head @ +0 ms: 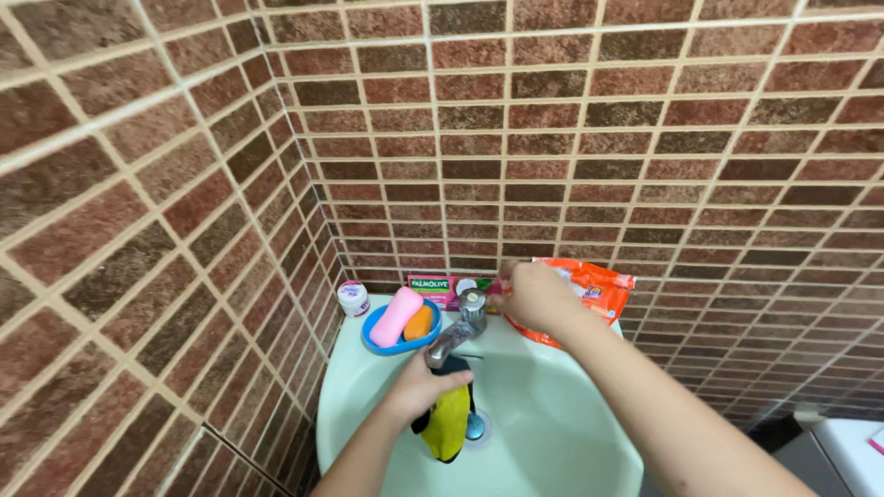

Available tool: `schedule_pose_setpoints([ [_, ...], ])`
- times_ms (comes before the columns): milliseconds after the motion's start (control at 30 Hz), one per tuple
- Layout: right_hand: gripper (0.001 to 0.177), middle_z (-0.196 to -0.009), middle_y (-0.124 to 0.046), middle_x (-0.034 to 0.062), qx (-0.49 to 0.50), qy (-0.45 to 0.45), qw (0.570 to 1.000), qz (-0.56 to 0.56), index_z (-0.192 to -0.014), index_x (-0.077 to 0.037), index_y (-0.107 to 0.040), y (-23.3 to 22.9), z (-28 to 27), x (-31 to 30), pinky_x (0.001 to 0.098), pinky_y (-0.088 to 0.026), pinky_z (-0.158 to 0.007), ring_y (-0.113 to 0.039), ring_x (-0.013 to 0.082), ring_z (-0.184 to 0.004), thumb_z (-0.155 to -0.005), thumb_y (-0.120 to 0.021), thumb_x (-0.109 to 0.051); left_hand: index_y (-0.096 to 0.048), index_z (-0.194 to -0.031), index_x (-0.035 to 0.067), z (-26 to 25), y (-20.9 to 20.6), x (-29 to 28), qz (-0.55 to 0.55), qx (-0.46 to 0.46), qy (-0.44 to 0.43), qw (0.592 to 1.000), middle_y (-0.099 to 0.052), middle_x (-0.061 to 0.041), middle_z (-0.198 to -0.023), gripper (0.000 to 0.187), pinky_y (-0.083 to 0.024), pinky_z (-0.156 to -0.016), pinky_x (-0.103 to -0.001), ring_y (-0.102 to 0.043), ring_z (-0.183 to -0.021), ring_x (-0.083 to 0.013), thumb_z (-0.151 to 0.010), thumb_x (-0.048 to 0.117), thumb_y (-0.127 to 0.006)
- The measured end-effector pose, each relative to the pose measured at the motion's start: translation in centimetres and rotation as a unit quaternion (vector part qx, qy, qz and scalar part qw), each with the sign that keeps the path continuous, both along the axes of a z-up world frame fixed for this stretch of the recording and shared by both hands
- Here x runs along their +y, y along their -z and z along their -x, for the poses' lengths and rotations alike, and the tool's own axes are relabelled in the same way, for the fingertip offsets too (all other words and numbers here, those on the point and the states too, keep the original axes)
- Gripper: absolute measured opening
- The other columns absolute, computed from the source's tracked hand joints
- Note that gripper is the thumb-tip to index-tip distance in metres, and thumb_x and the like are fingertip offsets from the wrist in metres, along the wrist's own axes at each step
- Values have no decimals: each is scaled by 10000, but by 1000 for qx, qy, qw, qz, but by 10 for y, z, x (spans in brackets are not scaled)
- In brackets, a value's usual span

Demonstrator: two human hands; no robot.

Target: The person scrubs the bathroom floor and wall using a brush and a sponge. The person dips a brush into a bucket of water and scrubs the floor, then uses a sponge and soap to scrub the tiled wall.

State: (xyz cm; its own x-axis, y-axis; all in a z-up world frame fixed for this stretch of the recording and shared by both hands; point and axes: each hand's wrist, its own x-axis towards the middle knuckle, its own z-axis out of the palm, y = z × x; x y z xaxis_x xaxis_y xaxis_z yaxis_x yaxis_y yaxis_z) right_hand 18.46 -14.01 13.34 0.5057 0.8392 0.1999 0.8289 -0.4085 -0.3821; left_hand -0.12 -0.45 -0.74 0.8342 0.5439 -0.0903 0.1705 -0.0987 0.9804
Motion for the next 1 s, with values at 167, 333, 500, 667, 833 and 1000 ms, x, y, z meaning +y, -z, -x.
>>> schedule_pose_setpoints([
  [167, 596, -895, -722, 235, -58, 71, 996, -3, -1186, -42, -540, 10, 8, 2, 513, -577, -778, -715, 416, -882, -769, -826, -356, -575, -1346, 65, 6, 4, 5, -33, -18, 2, 999, -681, -26, -1164, 748, -518, -967, -322, -636, -1066, -148, -696, 264, -888],
  [333, 605, -891, -724, 233, -87, 50, 992, -72, -1107, 9, -518, -5, 13, -3, 520, -578, -741, -711, 423, -872, -761, -831, -375, -558, -1265, -42, 13, 22, 17, -39, 88, -20, 995, -686, -134, -1148, 813, -534, -948, -334, -665, -1063, -200, -678, 407, -898],
  [500, 413, -935, -732, 218, -100, -11, 994, -54, -990, -48, -684, 11, 32, 28, 516, -569, -780, -711, 414, -898, -790, -812, -386, -559, -1249, -35, 12, 22, 26, -92, 76, 13, 993, -647, -124, -1189, 808, -502, -972, -326, -631, -1104, -202, -677, 409, -916],
  [667, 350, -917, -743, 194, -121, -38, 992, 4, -1011, -71, -716, 45, 24, 48, 505, -573, -807, -712, 400, -906, -811, -803, -345, -515, -1307, 4, 18, -6, 8, -78, 46, 35, 995, -657, -109, -1170, 851, -517, -946, -319, -642, -1072, -178, -679, 443, -885],
  [833, 343, -931, -739, 176, -151, -76, 985, 17, -1004, -77, -731, 47, 18, 56, 499, -571, -812, -711, 395, -908, -740, -847, -262, -656, -1275, 70, 26, -25, -8, -17, 14, 22, 1000, -652, -2, -1047, 518, -476, -862, -290, -558, -948, -108, -914, 439, -694],
  [1000, 338, -933, -751, 152, -181, -106, 976, 58, -1049, -132, -733, 36, 18, 58, 489, -570, -815, -710, 382, -913, -716, -788, -115, -640, -1251, 63, 27, -23, -10, -16, -50, 45, 998, -672, 30, -1075, 426, -471, -931, -270, -576, -991, -83, -955, 369, -663],
])
